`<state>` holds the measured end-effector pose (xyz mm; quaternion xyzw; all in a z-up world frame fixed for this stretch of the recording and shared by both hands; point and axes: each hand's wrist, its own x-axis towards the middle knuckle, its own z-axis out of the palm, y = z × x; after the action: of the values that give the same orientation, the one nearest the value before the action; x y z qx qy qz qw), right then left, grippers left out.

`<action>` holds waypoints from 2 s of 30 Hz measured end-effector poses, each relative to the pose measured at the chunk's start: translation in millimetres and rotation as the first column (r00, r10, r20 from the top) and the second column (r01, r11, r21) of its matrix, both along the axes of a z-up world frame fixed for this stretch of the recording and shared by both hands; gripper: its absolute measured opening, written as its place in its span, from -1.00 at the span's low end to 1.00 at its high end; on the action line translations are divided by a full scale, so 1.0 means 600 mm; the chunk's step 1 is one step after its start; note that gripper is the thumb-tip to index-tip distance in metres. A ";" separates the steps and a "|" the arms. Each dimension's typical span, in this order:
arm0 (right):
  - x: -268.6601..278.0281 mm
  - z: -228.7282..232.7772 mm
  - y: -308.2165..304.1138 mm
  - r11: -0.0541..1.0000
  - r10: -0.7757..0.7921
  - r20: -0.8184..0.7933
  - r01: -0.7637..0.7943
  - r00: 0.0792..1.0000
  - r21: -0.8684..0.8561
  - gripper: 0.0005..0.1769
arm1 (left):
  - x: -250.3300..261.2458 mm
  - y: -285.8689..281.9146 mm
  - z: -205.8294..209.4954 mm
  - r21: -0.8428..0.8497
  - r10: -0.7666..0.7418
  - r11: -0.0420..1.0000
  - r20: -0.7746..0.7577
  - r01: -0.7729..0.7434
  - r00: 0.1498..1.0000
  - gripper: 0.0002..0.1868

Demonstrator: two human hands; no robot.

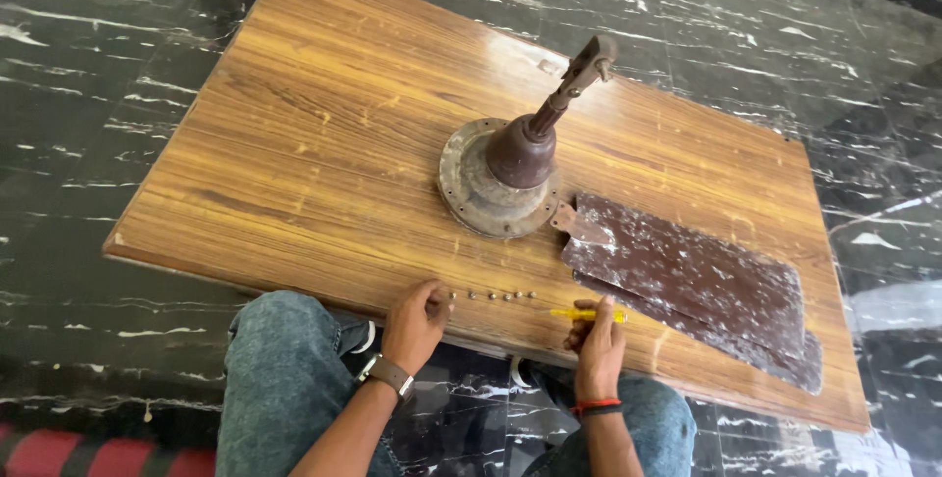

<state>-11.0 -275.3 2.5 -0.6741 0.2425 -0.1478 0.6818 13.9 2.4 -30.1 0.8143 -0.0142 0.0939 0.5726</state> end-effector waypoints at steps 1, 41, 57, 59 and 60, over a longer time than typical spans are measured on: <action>-0.003 0.002 -0.009 0.999 0.014 -0.021 -0.015 1.000 -0.031 -0.47 | -0.003 0.001 0.010 -0.036 0.011 0.999 0.014 -0.010 1.000 -0.70; -0.060 0.060 0.076 0.505 0.189 -0.222 -0.288 0.957 -0.813 -0.68 | -0.054 -0.025 0.038 0.383 -0.456 0.786 -0.171 0.485 0.874 -0.30; -0.066 0.052 0.081 0.486 0.206 -0.244 -0.316 0.948 -0.815 -0.63 | -0.052 -0.022 0.054 0.346 -0.446 0.777 -0.287 0.526 0.848 -0.25; -0.065 0.044 0.080 0.461 0.224 -0.231 -0.312 0.947 -0.831 -0.63 | -0.054 -0.021 0.053 0.366 -0.450 0.808 -0.121 0.461 0.885 -0.27; -0.064 0.041 0.078 0.448 0.231 -0.224 -0.308 0.947 -0.840 -0.63 | -0.055 -0.020 0.052 0.368 -0.441 0.808 -0.141 0.461 0.886 -0.27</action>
<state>-49.6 -228.8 26.8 -0.9587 0.0513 -0.1133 0.2557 -19.1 -9.6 1.0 0.8872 -0.2116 -0.0691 0.4042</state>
